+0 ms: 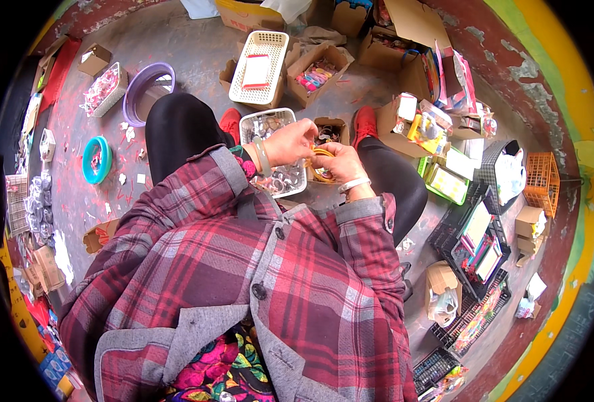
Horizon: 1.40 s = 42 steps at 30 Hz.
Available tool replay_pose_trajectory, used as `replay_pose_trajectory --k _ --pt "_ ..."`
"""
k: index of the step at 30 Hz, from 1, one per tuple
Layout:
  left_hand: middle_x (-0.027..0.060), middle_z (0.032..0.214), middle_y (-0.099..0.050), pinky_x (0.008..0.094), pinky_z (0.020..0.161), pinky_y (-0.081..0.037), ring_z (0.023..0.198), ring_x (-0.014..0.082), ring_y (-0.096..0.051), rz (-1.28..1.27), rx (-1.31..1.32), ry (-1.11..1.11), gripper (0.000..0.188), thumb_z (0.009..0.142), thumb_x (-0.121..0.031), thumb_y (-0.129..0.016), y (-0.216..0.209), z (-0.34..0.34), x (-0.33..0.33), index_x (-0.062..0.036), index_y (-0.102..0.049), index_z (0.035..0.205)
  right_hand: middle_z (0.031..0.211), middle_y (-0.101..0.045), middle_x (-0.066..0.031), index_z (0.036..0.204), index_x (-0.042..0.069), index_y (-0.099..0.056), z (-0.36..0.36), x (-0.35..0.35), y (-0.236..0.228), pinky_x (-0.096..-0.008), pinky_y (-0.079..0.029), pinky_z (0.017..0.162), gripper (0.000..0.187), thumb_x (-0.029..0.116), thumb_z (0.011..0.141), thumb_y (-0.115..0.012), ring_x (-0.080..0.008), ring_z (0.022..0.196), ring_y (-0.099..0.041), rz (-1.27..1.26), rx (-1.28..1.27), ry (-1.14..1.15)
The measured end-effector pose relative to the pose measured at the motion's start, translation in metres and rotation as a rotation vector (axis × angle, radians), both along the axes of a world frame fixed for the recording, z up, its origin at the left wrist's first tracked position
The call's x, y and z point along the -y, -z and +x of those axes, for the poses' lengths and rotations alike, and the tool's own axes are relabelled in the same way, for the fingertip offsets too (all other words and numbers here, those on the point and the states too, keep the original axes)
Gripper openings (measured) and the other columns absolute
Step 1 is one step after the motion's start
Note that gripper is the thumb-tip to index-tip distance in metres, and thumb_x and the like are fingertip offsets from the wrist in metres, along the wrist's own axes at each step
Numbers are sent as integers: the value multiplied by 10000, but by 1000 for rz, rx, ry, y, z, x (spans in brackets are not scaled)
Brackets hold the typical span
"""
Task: The person sits on the floor and ties yellow and red rubber bands together by hand. They then place the tied bands into a clear plastic container.
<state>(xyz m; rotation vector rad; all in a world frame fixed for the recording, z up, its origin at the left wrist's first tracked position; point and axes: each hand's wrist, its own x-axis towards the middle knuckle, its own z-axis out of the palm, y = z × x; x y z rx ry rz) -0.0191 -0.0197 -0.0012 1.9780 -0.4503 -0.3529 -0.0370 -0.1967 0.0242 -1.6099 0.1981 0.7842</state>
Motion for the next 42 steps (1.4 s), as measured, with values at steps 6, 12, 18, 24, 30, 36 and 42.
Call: replay_pose_trajectory --k 6,12,18,24,30,36,42 --pt "103 949 -550 301 797 -457 903 182 -549 -291 -297 -35 389 704 -79 -673 5 4 0 3 -468 1023 711 -607 -21 855 35 -600 1 4 11 -162 -291 371 142 25 732 -670 -42 430 -429 219 -74 135" --pt "107 1043 -508 293 856 -440 984 181 -515 -568 -488 -43 368 758 -47 -633 7 6 0 4 -442 1068 658 -564 -16 833 40 -582 3 6 10 -159 -271 363 124 8 736 -653 -43 456 -442 264 -84 215" --pt "133 1080 -489 294 833 -438 996 190 -514 -239 -63 -205 434 716 -102 -668 4 7 -3 -6 -436 1071 611 -526 1 827 52 -559 4 6 10 -162 -238 344 119 12 735 -624 -33 405 -394 269 -72 304" --pt "147 895 -541 312 718 -429 865 228 -531 147 23 -291 270 696 -215 -669 -15 0 -4 -4 -571 832 595 -528 -5 828 51 -539 4 6 5 -161 -235 340 122 19 741 -619 -36 401 -406 313 -76 311" --pt "117 949 -576 287 785 -414 909 203 -540 111 55 -257 207 706 -216 -671 -5 1 -3 -20 -618 746 624 -567 -25 838 54 -542 3 1 -5 -154 -252 350 137 21 734 -623 -35 419 -432 234 -4 245" --pt "88 1056 -573 262 827 -412 957 154 -531 -216 -197 -96 193 780 -186 -624 8 3 -2 -15 -652 867 673 -588 -29 849 62 -540 0 1 -13 -147 -282 370 166 14 713 -621 -31 456 -476 309 10 204" --pt "76 985 -606 238 796 -443 868 128 -580 -552 -762 -52 233 795 -144 -617 9 7 -6 19 -619 961 713 -600 -41 860 52 -550 -4 -2 -18 -151 -285 431 152 28 721 -607 -48 514 -500 327 128 132"
